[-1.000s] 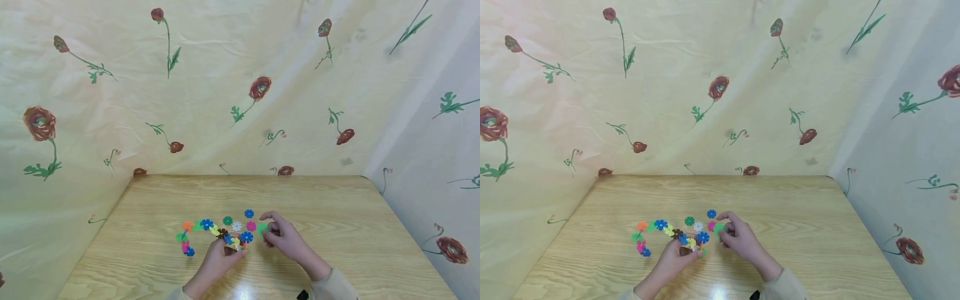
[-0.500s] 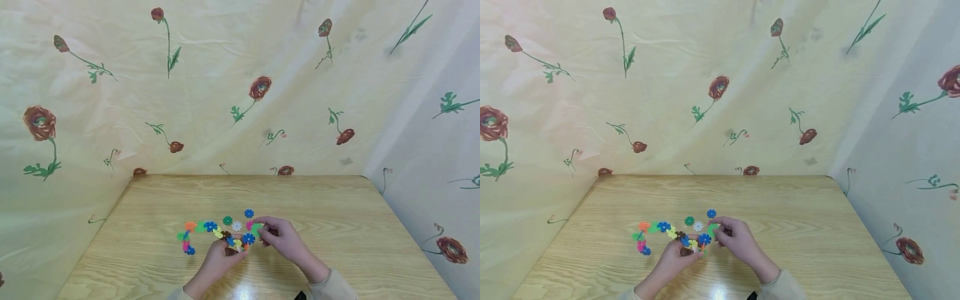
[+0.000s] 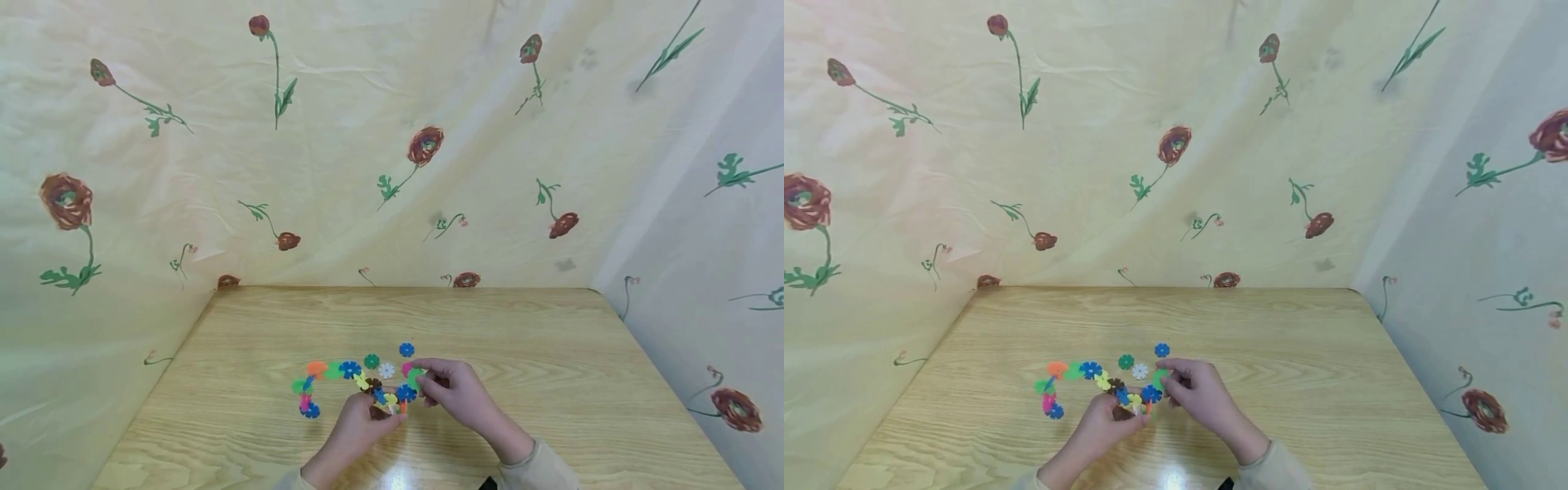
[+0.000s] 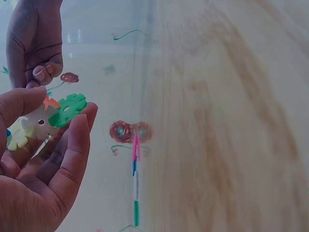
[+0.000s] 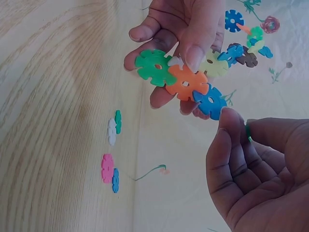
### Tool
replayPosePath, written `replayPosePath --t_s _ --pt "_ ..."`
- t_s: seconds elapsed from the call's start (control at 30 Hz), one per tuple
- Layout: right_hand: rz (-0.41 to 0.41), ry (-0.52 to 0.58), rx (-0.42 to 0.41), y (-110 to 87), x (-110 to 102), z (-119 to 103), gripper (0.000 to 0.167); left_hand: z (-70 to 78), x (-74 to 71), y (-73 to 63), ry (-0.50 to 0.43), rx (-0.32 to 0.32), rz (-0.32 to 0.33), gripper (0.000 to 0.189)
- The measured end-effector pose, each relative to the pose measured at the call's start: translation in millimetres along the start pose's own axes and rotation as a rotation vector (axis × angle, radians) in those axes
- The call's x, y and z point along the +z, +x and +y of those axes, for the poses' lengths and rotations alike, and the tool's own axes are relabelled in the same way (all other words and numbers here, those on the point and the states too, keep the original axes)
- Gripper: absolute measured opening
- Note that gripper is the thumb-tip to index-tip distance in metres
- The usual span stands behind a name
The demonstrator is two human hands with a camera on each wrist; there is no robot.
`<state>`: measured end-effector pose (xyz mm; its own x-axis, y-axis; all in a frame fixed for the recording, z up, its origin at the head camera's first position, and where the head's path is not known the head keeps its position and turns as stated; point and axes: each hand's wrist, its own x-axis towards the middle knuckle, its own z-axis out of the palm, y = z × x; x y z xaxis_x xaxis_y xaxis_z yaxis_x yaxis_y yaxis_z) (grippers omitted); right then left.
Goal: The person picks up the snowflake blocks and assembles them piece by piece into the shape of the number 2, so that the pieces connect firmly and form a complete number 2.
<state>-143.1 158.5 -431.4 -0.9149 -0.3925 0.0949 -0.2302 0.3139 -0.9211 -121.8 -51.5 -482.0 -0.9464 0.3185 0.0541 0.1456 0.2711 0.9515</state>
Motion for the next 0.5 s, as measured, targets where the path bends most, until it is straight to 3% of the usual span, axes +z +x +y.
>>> replayPosePath --t_s 0.3,0.5 --pt "0.013 -0.015 0.024 1.8 2.7 0.1 0.024 1.5 -0.1 -2.6 0.008 -0.079 -0.032 0.028" --pt "0.051 -0.037 0.031 2.4 6.0 3.3 0.021 -0.7 0.8 -2.1 0.005 -0.086 -0.060 0.032"
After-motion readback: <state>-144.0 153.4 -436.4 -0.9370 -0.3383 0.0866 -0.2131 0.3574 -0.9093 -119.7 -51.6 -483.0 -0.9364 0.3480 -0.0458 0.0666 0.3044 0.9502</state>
